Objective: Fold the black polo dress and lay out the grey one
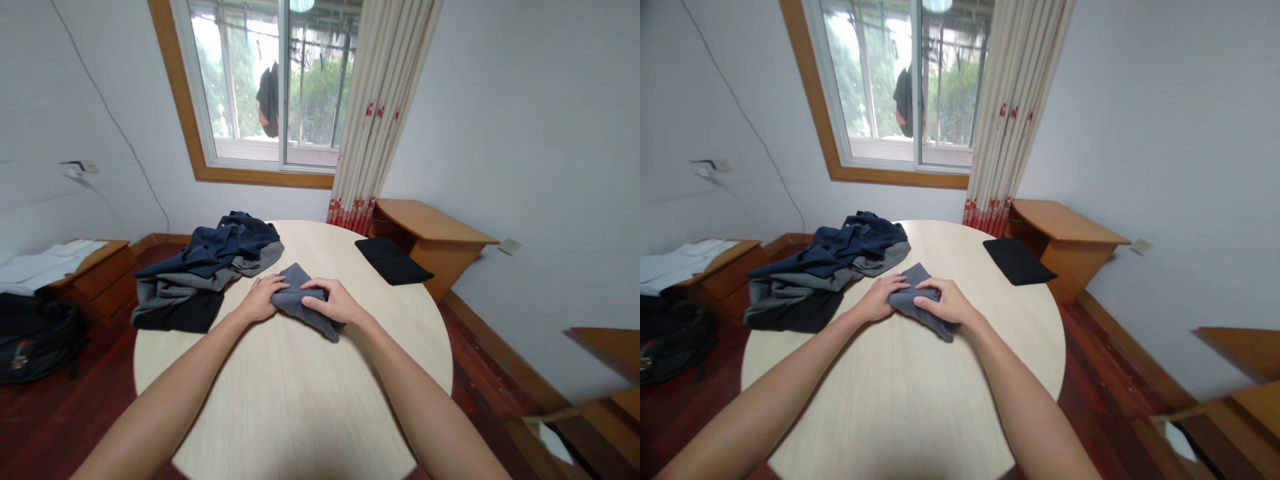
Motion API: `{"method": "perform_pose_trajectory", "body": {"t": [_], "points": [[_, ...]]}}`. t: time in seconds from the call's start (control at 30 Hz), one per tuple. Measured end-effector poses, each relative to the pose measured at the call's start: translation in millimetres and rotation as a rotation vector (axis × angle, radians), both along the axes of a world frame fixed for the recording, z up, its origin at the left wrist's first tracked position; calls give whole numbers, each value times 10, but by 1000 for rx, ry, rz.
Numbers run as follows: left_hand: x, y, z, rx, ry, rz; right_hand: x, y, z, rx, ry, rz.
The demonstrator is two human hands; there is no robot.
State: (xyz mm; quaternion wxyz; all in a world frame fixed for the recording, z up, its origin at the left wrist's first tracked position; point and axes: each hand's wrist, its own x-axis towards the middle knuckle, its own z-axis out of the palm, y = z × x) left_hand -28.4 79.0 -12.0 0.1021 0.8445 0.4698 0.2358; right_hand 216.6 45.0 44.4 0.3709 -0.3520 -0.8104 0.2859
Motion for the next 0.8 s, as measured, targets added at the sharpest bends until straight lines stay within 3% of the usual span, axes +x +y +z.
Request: {"method": "perform_pose_trajectory", "body": {"t": [0.17,0.37,0.47,0.57,0.73,0.8], "points": [[24,-35,110,2,5,28,293,166,-86,-156,101,-20],[116,-130,267,3,63,237,495,280,-199,-539,141,294],[129,-155,314,27,116,316,473,271,-172,-526,64,370],[121,-163,347,38,116,338,430,285,-181,-437,-7,360],[67,-128,351,20,27,255,360,346,-316,-392,-135,155],[23,-110,354,-35,-77,177,360,331,-306,-465,-120,182]]}}
